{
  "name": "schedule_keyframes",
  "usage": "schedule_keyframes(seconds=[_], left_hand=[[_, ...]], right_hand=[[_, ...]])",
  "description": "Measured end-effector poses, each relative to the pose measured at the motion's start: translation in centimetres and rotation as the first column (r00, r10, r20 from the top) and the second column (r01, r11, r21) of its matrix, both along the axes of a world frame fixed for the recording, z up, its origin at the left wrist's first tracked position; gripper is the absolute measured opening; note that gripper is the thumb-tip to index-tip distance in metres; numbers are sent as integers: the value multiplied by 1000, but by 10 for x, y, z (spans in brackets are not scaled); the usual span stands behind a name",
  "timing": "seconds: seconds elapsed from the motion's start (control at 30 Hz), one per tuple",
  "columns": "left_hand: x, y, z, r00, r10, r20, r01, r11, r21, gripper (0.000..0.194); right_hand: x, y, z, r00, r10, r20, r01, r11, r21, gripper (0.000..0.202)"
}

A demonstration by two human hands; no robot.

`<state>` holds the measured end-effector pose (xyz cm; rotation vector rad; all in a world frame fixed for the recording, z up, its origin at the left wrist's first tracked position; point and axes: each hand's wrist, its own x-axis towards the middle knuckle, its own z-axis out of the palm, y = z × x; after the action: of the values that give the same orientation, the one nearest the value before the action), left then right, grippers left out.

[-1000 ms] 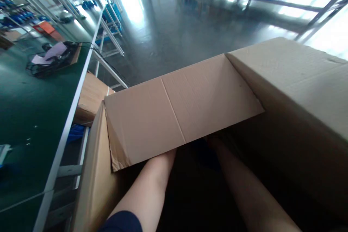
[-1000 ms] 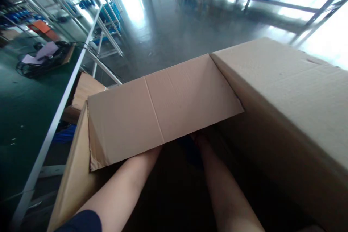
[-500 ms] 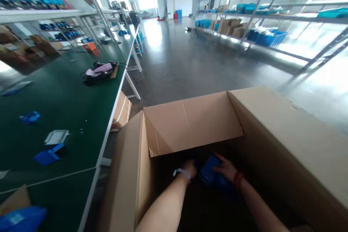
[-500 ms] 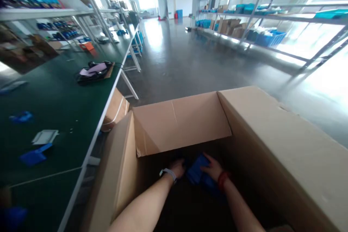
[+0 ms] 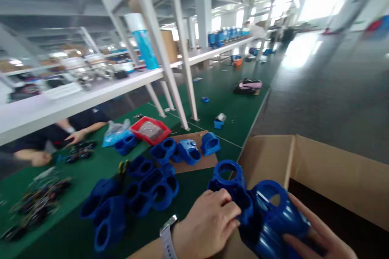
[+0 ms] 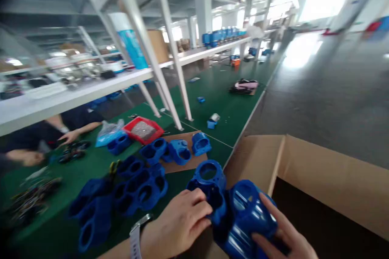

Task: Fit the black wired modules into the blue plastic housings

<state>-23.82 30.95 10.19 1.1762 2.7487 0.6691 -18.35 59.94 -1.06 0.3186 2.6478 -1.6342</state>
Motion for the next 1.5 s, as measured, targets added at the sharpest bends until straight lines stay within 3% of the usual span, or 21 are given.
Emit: schedule_keyframes(seconds=[0.03, 0.1, 0.17, 0.23, 0.3, 0.4, 0.5, 0.57, 0.67, 0.7, 0.77, 0.83, 0.87, 0.93, 1.0, 1.07, 1.17, 1.23, 1.33, 1.4, 1.5], left_hand=[[11, -40, -1, 992, 123, -5, -123, 992, -26, 3], [36, -110, -7, 938, 346, -33, -348, 933, -97, 3], [62, -168, -15, 853, 512, -99, -521, 832, -190, 7], [85, -214, -26, 769, 612, -184, -638, 718, -278, 9], [102, -249, -40, 707, 661, -252, -705, 630, -325, 10], [112, -284, -66, 657, 695, -292, -751, 568, -337, 13], [108, -306, -91, 630, 704, -326, -774, 540, -329, 14], [102, -310, -100, 617, 706, -348, -786, 535, -309, 13], [96, -293, -99, 603, 691, -397, -794, 566, -222, 24], [95, -280, -97, 616, 672, -411, -776, 607, -172, 32], [95, -243, -94, 737, 585, -339, -627, 779, -18, 44], [97, -197, -101, 929, 363, -69, -347, 922, 175, 51], [97, -171, -110, 971, 209, 116, -233, 937, 259, 56], [94, -117, -135, 903, 1, 431, -147, 941, 305, 72], [89, -65, -164, 829, -1, 559, -164, 955, 246, 87], [85, -21, -189, 803, 26, 595, -177, 964, 197, 94], [95, 25, -214, 783, -56, 620, -64, 984, 168, 112], [116, 45, -225, 800, -179, 573, 96, 980, 172, 125], [156, 65, -239, 838, -335, 431, 285, 942, 177, 114], [180, 76, -246, 845, -398, 357, 352, 917, 188, 103], [206, 95, -252, 831, -482, 278, 439, 875, 206, 103]], right_hand=[[-21, -44, 14, 985, 160, -57, -158, 987, 42, 85], [-55, -127, 39, 880, 438, -184, -401, 893, 207, 69], [-81, -200, 57, 723, 627, -291, -515, 769, 379, 60], [-102, -262, 65, 593, 728, -344, -554, 679, 482, 60], [-119, -317, 63, 522, 779, -349, -559, 621, 550, 63], [-134, -379, 50, 454, 833, -318, -560, 544, 625, 66], [-128, -399, 36, 356, 893, -277, -599, 445, 666, 74], [-111, -380, 26, 309, 919, -245, -593, 388, 706, 78], [-64, -308, 6, 262, 961, -91, -576, 231, 784, 73], [-43, -277, -4, 268, 963, -3, -588, 166, 792, 74], [1, -214, -24, 375, 910, 176, -625, 108, 773, 84], [47, -158, -42, 568, 754, 331, -643, 155, 750, 99], [68, -135, -49, 650, 652, 389, -642, 199, 740, 105], [105, -99, -57, 750, 475, 460, -631, 303, 714, 112], [135, -73, -60, 805, 340, 487, -593, 412, 692, 114], [159, -54, -62, 841, 216, 495, -532, 496, 686, 112], [195, -28, -70, 860, 133, 492, -483, 520, 705, 89], [221, -12, -79, 880, 159, 447, -464, 488, 739, 63], [263, 9, -91, 913, 156, 378, -405, 473, 782, 45], [293, 22, -99, 926, 113, 360, -365, 512, 777, 44], [341, 42, -115, 945, 36, 326, -281, 600, 749, 44]])
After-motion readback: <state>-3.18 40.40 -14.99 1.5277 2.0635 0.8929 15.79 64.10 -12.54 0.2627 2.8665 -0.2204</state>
